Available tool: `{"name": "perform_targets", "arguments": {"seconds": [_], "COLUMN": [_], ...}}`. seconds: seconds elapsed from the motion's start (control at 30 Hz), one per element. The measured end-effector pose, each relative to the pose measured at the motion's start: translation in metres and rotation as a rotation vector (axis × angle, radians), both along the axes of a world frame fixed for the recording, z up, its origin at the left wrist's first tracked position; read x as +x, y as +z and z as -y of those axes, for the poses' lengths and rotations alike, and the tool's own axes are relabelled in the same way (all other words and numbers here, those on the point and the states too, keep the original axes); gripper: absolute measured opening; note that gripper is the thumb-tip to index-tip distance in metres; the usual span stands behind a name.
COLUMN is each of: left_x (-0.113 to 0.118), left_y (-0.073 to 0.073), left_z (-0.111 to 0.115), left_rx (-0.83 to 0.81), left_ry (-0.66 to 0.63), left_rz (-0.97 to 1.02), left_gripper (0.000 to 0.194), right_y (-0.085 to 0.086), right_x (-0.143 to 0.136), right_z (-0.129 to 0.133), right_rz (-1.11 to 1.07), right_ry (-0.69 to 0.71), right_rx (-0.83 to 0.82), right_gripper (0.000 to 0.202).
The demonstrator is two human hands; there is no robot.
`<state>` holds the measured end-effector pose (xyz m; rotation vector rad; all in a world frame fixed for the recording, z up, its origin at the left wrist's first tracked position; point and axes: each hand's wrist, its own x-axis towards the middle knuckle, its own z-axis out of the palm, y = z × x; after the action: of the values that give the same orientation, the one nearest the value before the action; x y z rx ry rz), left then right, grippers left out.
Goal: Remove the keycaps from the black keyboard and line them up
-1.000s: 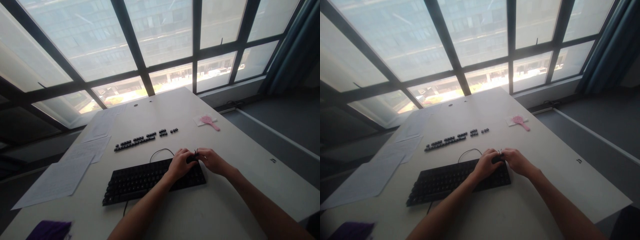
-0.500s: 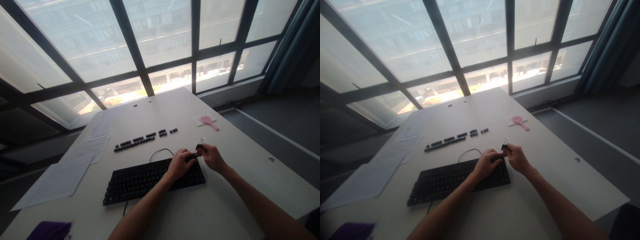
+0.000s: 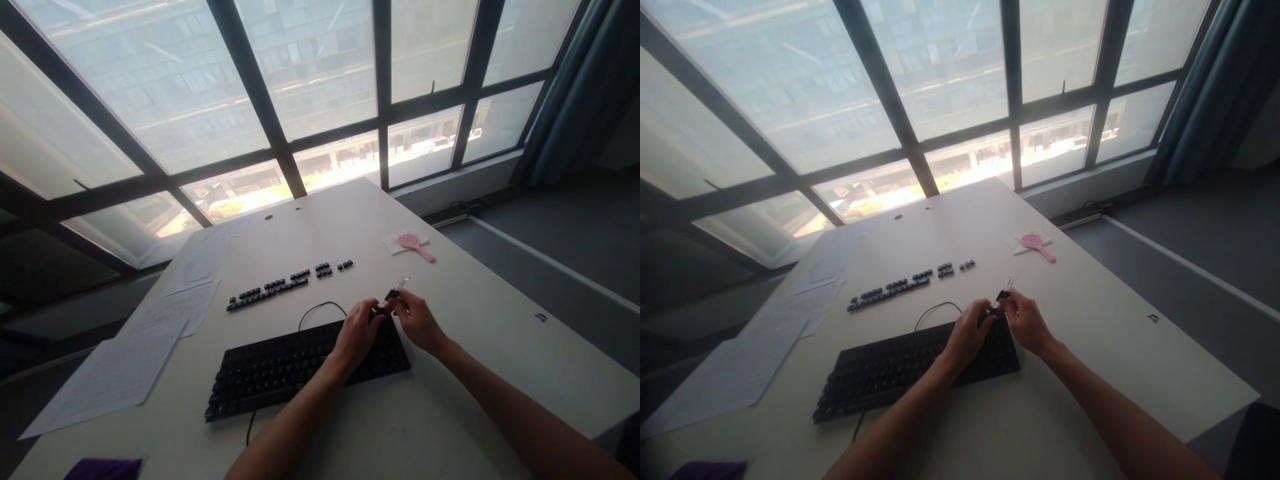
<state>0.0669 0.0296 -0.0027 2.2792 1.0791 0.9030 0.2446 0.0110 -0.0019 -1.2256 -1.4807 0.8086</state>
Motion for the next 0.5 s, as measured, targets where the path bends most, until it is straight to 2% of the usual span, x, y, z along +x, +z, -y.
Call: {"name": "perform_targets", "arguments": {"seconds": [0.13, 0.27, 0.4, 0.5], "left_x": [0.0008, -0.0004, -0.0015, -0.0017], "left_y": [-0.0007, -0.003, -0.0052, -0.005], "left_z": [0.0011, 0.0003, -0.0024, 0.0009], "left_rx": [0.129, 0.245, 0.252, 0.188], "left_ry": [-0.095, -0.096, -0.099, -0.112], "left_rz": [-0.06, -0.056, -0.059, 0.016], "left_gripper": [0.026, 0.027, 0.028, 0.026], "right_y": [0.0018, 0.0032, 0.0049, 0.0063], "right_x": [-0.0008, -0.0018, -0.0035, -0.0041], "right_z": [0.0022, 0.0043, 0.0057, 0.0063], "right_rz": [0.091, 0.105, 0.079, 0.09], "right_ry": [-0.023, -0.023, -0.049, -0.062], "right_rx": [0.064, 0.087, 0.016, -0.004], "right_gripper": [0.021, 0.021, 0.021, 0.02]}}
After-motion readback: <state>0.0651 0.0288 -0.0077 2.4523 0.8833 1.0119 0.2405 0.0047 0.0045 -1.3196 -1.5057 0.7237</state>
